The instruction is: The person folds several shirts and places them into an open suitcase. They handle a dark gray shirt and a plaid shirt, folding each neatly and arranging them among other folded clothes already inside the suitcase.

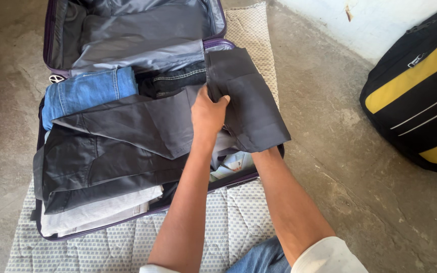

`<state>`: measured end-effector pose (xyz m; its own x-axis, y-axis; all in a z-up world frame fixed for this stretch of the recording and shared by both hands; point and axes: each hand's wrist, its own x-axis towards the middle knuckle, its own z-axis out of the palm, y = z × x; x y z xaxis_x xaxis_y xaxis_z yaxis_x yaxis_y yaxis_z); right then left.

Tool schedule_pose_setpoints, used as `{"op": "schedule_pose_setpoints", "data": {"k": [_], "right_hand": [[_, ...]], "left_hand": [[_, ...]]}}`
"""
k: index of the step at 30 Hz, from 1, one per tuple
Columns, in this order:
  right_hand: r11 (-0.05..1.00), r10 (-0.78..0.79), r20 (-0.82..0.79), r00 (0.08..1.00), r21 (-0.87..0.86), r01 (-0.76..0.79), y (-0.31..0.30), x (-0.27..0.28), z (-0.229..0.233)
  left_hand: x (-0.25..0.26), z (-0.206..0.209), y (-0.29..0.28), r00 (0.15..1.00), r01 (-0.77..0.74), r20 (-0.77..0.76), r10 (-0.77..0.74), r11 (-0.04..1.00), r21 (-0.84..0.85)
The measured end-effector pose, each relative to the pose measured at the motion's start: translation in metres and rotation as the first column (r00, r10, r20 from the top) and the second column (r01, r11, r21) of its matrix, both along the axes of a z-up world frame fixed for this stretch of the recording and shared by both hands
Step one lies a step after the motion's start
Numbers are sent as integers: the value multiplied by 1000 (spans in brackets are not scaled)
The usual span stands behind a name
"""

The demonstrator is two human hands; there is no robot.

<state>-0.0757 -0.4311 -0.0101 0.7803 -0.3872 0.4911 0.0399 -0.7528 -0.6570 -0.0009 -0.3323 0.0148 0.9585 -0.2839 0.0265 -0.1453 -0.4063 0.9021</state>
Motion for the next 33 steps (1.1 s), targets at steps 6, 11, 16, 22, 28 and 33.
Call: {"op": "schedule_pose_setpoints", "data": {"k": [6,11,16,22,28,33], "right_hand": [[365,154,470,869,790,-492,-5,11,-23],[65,209,638,741,747,-662,-9,6,-38],[249,183,569,802,762,-598,-14,3,-39],[-80,141,679,720,733,-675,-17,5,-42],[-52,273,608,746,784,-619,-48,12,-66],[-348,247,686,684,722,-598,-68,36,-95]], "left_hand": [[-32,24,-10,813,-157,582,24,971,180],[-46,17,-41,781,-81,613,-123,953,294],[-44,-4,-50,804,-126,591,-61,955,270],[-46,-15,-67,846,-91,528,-73,956,278],[-44,-34,-77,885,-52,466,-9,992,117],[-32,-48,-82,945,15,326,-15,1000,3]]}}
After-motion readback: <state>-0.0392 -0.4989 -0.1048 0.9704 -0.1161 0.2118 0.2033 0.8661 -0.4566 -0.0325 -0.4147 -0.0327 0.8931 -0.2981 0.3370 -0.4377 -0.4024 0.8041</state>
